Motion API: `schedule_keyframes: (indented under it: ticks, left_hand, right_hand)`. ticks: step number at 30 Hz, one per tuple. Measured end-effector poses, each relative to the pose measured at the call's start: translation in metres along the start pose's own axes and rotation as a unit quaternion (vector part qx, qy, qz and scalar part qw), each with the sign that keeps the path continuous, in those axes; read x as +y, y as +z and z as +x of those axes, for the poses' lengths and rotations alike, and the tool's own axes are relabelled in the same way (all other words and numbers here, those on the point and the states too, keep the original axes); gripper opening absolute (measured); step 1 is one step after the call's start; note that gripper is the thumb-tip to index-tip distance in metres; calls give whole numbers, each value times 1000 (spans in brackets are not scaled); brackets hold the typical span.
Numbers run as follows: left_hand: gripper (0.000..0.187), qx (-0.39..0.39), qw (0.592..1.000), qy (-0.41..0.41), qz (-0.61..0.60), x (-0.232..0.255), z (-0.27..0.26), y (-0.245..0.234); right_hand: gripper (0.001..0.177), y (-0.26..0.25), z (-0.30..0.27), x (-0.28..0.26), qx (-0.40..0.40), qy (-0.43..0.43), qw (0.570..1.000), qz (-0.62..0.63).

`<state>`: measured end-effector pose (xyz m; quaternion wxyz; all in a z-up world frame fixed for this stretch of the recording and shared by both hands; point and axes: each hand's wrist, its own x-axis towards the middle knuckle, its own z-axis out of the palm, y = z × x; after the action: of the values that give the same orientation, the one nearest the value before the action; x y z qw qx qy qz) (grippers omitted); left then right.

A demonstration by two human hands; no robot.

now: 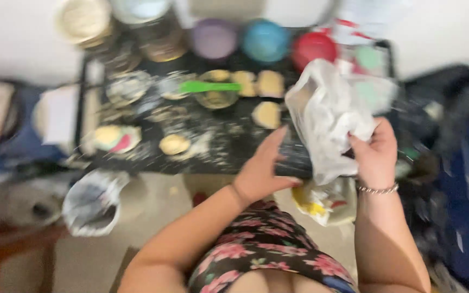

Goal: Mounting dental plaster models into metal articulators using mounting stone or plaster to simulate jaw movement.

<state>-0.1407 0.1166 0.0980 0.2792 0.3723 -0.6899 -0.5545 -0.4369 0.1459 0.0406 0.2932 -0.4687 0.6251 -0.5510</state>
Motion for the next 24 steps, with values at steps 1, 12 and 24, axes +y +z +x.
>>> schedule_keyframes:
  ticks: [1, 12, 24]
  left_hand:
    - [111, 26, 1000, -10, 8, 5, -2, -13]
    - [28, 220, 893, 101, 380, -30, -35, -287]
    - [52, -155, 815, -163, 535, -129, 30, -445]
  right_hand:
    - [27, 30, -2, -4, -25, -4, 1000, 13]
    - [60, 234, -62, -171, -326, -140, 930, -95]
    - [50, 251, -130, -102, -179, -81, 953, -232]
